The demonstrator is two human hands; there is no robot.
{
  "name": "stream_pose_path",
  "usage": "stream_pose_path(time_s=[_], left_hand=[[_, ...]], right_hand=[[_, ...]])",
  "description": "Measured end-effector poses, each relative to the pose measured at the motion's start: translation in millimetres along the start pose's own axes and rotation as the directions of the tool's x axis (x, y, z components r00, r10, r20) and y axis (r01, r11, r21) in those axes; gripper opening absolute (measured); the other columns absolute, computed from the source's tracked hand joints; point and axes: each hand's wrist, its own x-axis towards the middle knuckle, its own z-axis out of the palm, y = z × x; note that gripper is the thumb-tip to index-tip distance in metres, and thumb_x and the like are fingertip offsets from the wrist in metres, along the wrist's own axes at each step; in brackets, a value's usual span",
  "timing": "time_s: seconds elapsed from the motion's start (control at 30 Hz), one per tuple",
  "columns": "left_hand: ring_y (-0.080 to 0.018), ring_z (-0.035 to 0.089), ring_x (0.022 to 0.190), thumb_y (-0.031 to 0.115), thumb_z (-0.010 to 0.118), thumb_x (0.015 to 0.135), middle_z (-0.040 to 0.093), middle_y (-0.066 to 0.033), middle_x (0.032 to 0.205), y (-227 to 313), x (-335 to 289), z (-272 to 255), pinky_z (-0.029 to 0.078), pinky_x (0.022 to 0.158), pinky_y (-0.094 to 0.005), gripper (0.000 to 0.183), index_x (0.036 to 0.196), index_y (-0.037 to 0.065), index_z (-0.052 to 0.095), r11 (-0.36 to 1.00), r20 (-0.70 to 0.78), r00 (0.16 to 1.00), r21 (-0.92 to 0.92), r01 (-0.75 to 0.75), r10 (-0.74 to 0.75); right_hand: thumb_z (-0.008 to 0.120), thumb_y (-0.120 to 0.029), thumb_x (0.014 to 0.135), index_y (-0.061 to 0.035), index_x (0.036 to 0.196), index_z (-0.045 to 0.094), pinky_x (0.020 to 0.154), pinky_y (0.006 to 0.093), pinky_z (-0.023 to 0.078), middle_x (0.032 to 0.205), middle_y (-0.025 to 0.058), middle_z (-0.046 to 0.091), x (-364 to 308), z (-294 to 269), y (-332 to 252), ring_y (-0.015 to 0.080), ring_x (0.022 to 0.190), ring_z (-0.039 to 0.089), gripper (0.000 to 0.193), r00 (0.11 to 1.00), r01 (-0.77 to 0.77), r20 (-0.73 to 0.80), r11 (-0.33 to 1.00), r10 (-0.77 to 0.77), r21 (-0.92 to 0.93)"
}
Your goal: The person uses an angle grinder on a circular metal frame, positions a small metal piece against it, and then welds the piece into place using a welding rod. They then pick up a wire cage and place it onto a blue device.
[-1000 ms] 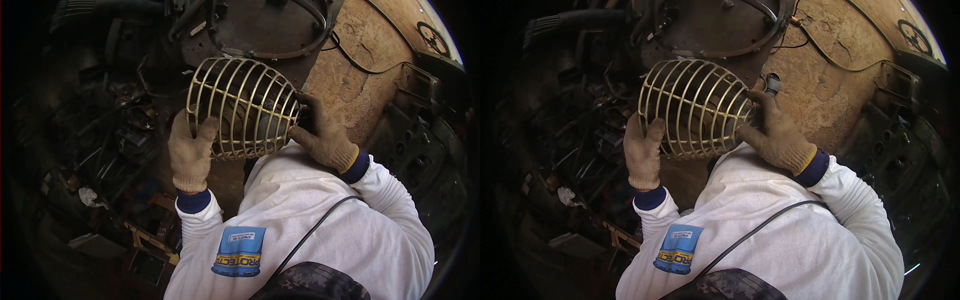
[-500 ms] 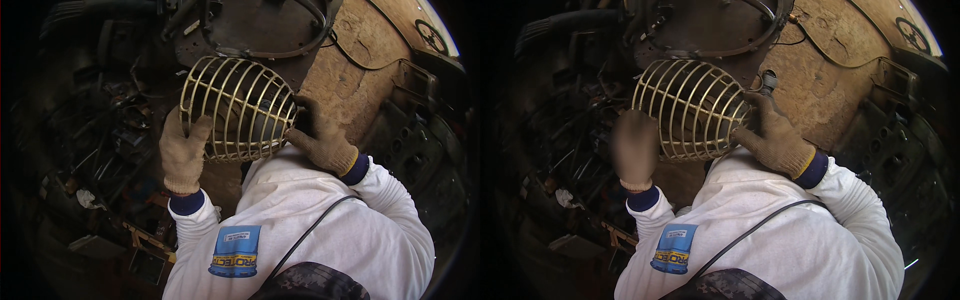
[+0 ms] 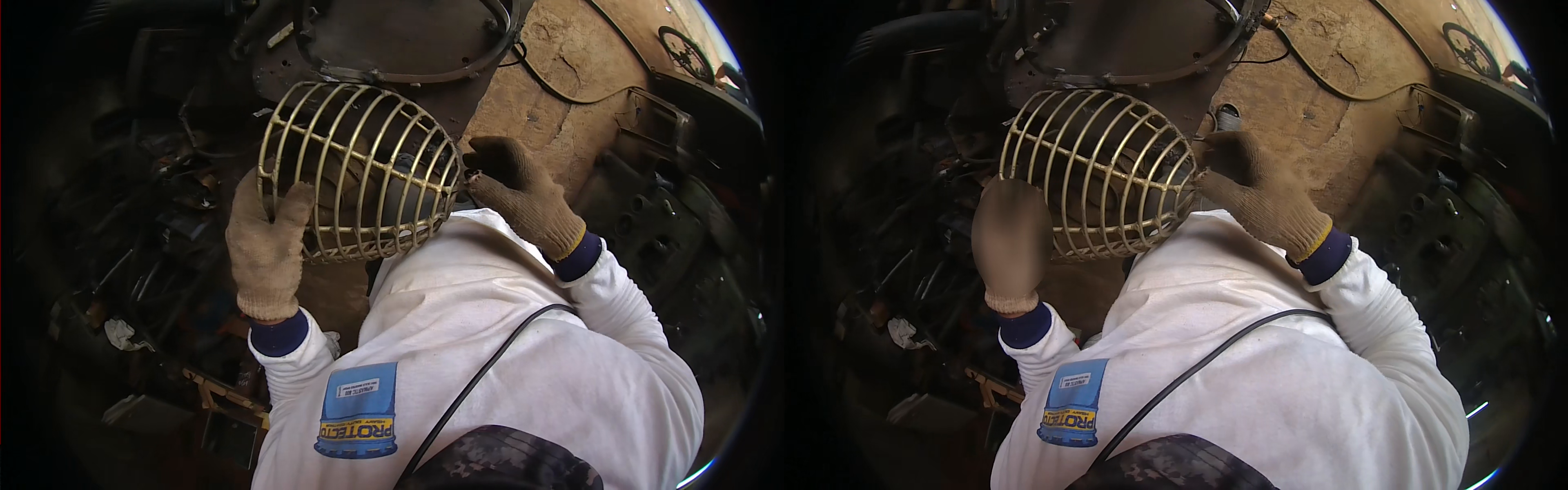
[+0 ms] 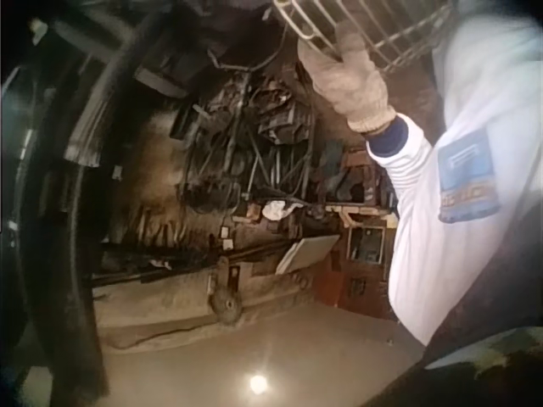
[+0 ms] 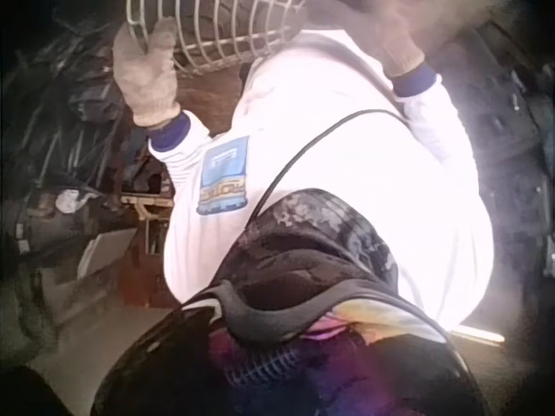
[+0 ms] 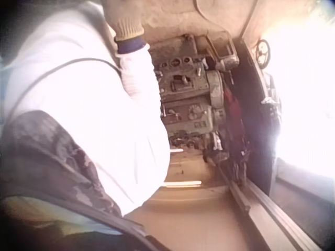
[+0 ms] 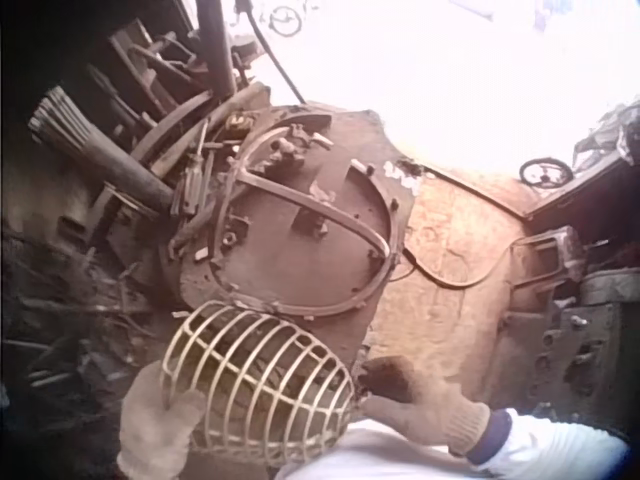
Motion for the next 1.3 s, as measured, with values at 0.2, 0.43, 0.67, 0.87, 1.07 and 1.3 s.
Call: stream_pose_path(time_s=[0.2, 0.43, 0.67, 0.87, 1.07, 1.3], left_hand=[[-0.0208, 0.07, 0.088, 0.03, 0.075, 0.091, 0.072, -0.0133, 0.101, 4, -1, 1, 0.056, 0.079, -0.0334, 0.05, 0.127, -0.003, 0.061, 1.0, -0.026, 1.0, 0.009, -0.01, 0.01], [-0.0231, 0.07, 0.094, 0.035, 0.075, 0.091, 0.071, -0.0157, 0.106, 10, -1, -2, 0.055, 0.082, -0.0349, 0.052, 0.124, -0.003, 0.062, 0.999, -0.001, 1.0, 0.038, -0.017, 0.017], [-0.0235, 0.07, 0.092, 0.034, 0.075, 0.091, 0.071, -0.0153, 0.104, 12, -4, 1, 0.055, 0.082, -0.0349, 0.051, 0.124, -0.002, 0.062, 0.997, -0.022, 0.999, 0.067, -0.025, 0.026], [-0.0195, 0.069, 0.086, 0.023, 0.077, 0.09, 0.071, -0.0129, 0.102, 19, -5, -2, 0.056, 0.078, -0.0328, 0.054, 0.133, -0.002, 0.056, 0.987, 0.067, 0.991, 0.103, -0.12, 0.113], [-0.014, 0.068, 0.082, 0.01, 0.077, 0.086, 0.073, -0.0099, 0.1, 24, -7, -1, 0.056, 0.075, -0.0292, 0.054, 0.134, -0.001, 0.055, 1.0, 0.085, 0.996, 0.005, 0.012, -0.013], [-0.0141, 0.069, 0.079, 0.007, 0.076, 0.085, 0.074, -0.0094, 0.095, 31, -7, 1, 0.057, 0.074, -0.0296, 0.052, 0.133, 0.0, 0.057, 0.999, 0.062, 0.998, -0.009, 0.033, -0.032]], right_hand=[[0.063, -0.025, 0.101, 0.0016, 0.138, 0.053, 0.097, 0.0321, 0.052, 0.128, 0.0148, 0.064, 0, 11, -1, 0.0182, 0.112, 0.062, 0.047, 0.99, -0.077, 0.105, 0.99, 0.089, -0.117], [0.061, -0.033, 0.102, 0.0017, 0.141, 0.05, 0.098, 0.0333, 0.051, 0.131, 0.0156, 0.062, 2, 13, 3, 0.0189, 0.112, 0.061, 0.054, 0.991, -0.066, 0.108, 0.988, 0.082, -0.138], [0.06, -0.033, 0.102, 0.0003, 0.142, 0.05, 0.098, 0.0333, 0.05, 0.13, 0.0148, 0.062, 2, 10, 6, 0.0192, 0.113, 0.061, 0.053, 0.991, -0.029, 0.122, 0.983, 0.051, -0.18], [0.057, -0.036, 0.103, 0.0012, 0.143, 0.048, 0.098, 0.0341, 0.05, 0.131, 0.0144, 0.062, 3, 7, -1, 0.0197, 0.113, 0.061, 0.055, 0.986, -0.083, 0.134, 0.988, 0.101, -0.131], [0.055, -0.039, 0.101, -0.003, 0.15, 0.041, 0.11, 0.039, 0.042, 0.142, 0.0217, 0.055, 4, 7, 6, 0.0316, 0.132, 0.054, 0.062, 0.99, -0.023, 0.131, 0.975, 0.053, -0.221], [0.053, -0.031, 0.1, -0.0009, 0.152, 0.036, 0.094, 0.034, 0.052, 0.139, 0.0237, 0.056, 2, 11, 6, 0.0244, 0.112, 0.065, 0.063, 0.994, 0.012, 0.11, 0.988, 0.006, -0.156]])
